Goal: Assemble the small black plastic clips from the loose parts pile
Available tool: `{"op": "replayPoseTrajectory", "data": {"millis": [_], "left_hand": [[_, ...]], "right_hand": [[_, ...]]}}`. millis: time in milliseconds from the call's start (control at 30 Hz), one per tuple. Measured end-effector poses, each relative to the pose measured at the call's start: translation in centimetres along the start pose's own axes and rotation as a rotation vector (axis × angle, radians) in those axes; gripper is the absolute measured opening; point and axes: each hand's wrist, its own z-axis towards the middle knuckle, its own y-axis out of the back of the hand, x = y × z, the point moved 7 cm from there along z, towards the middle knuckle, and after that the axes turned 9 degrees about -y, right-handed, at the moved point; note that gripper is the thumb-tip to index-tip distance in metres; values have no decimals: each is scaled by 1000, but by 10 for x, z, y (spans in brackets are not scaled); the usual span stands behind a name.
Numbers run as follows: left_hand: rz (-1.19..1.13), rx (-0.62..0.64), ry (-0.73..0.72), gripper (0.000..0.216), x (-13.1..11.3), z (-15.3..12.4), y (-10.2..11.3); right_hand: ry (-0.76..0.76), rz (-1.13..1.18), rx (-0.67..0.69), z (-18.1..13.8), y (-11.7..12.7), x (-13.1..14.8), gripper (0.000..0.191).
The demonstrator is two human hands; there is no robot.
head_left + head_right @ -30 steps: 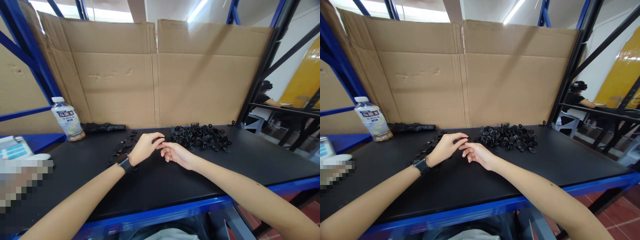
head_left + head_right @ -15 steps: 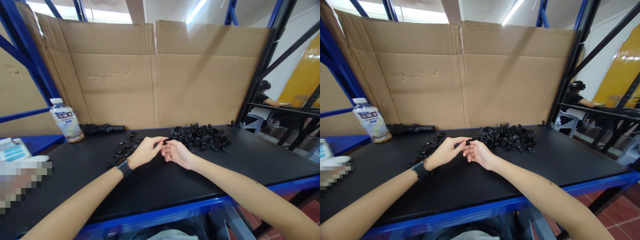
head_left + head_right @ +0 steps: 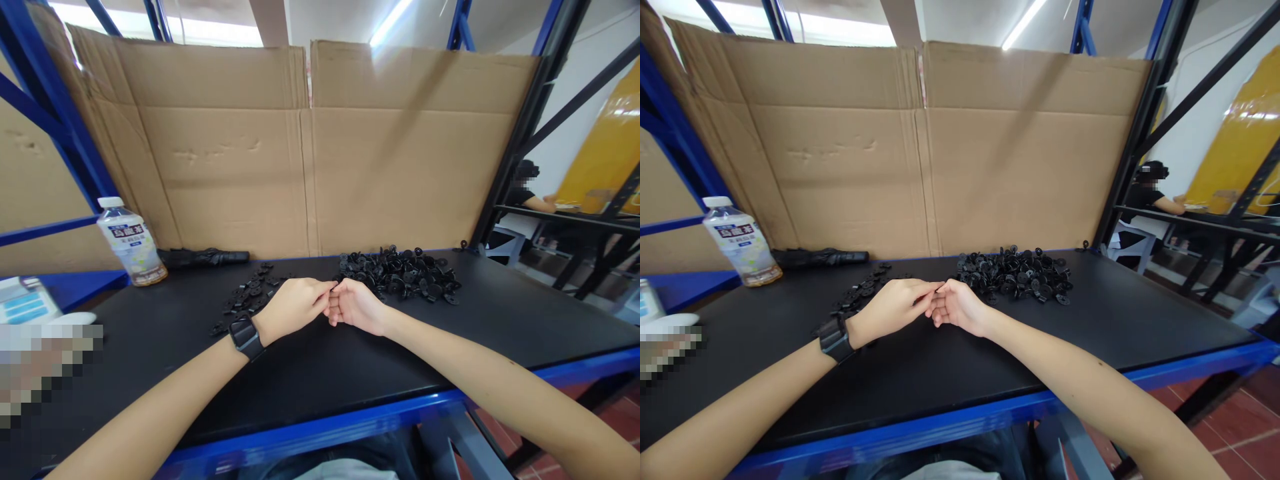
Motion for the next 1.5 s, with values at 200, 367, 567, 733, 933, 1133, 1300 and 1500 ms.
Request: {"op": "replayPoseTrajectory", "data": {"millis": [200,367,567,733,933,1133,1300,1500], "left_hand": [[88,18,-31,23,-5,1,4],[155,54,-66,21,-9,1,1],[288,50,-154,21,-16,1,-6],[361,51,-252,22,-23,0,-11],[484,82,-365,16,-30,-1,-16],[415,39,-260,15,-19,0,3],[347,13,-184,15,-9,-2,3],[259,-90,-83,34,21,-8,5]], "right_hand": [[-66,29,-12,-2,-3,-1,19],[-107,1,-61,-2,-2,-4,19],[-77,-29,-158,0,4,-5,16],[-60,-74,-180,1,5,-7,19],[21,-222,-206,-1,0,-3,18],[81,-437,-170,-2,-9,-3,23],[15,-160,-26,-1,-9,-2,32],[-3,-37,-123,4,5,-6,25]]}}
